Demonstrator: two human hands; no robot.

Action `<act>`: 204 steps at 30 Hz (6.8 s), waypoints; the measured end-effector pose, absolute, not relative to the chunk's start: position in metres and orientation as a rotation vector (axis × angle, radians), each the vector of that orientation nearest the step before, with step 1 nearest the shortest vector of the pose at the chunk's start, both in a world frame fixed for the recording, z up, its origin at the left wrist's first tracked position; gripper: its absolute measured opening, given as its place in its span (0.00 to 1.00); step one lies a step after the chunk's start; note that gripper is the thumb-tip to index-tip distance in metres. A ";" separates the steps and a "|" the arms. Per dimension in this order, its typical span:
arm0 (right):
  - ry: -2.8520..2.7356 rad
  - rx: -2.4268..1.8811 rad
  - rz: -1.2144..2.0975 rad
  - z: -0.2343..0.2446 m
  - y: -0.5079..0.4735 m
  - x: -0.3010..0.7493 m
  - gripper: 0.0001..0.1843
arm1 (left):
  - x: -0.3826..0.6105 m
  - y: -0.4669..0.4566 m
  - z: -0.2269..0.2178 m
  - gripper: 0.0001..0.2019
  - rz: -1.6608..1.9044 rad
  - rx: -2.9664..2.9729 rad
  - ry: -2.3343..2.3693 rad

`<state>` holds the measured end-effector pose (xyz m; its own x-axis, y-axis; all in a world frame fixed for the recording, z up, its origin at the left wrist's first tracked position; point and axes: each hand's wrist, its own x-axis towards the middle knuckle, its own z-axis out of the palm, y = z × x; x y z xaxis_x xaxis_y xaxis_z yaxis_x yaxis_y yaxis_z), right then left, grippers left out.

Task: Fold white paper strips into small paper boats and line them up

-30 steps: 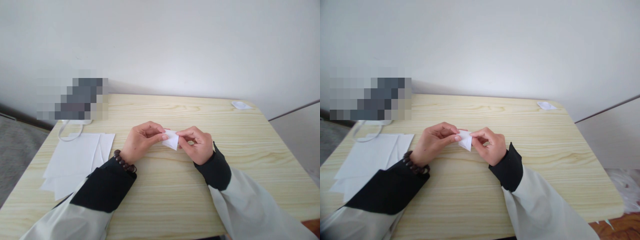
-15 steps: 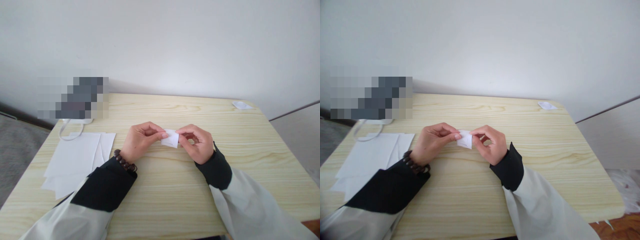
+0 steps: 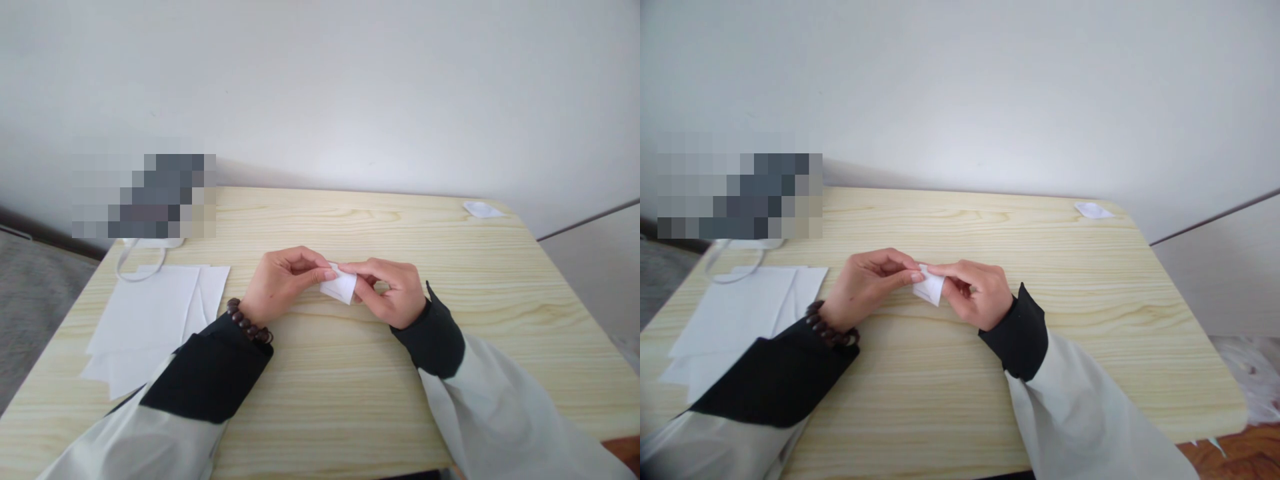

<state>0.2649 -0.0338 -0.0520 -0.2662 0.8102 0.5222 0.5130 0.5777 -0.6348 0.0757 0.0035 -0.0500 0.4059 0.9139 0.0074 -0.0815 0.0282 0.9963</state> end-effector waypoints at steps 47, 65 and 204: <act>-1.791 -1.077 0.833 -0.058 -0.026 0.266 0.04 | 0.076 0.001 -0.047 0.10 0.879 1.365 0.982; -1.618 -1.207 0.930 -0.060 -0.026 0.261 0.05 | 0.077 -0.001 -0.045 0.14 0.912 1.435 1.098; -2.108 -1.296 0.567 -0.063 -0.017 0.279 0.12 | 0.077 0.001 -0.056 0.07 0.695 2.155 1.230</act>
<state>0.2786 -0.0169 -0.0633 -0.3481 0.8999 0.2628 0.6464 0.4335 -0.6279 0.0767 0.0013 -0.0557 0.4454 0.8808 0.1607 0.5919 -0.4243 0.6853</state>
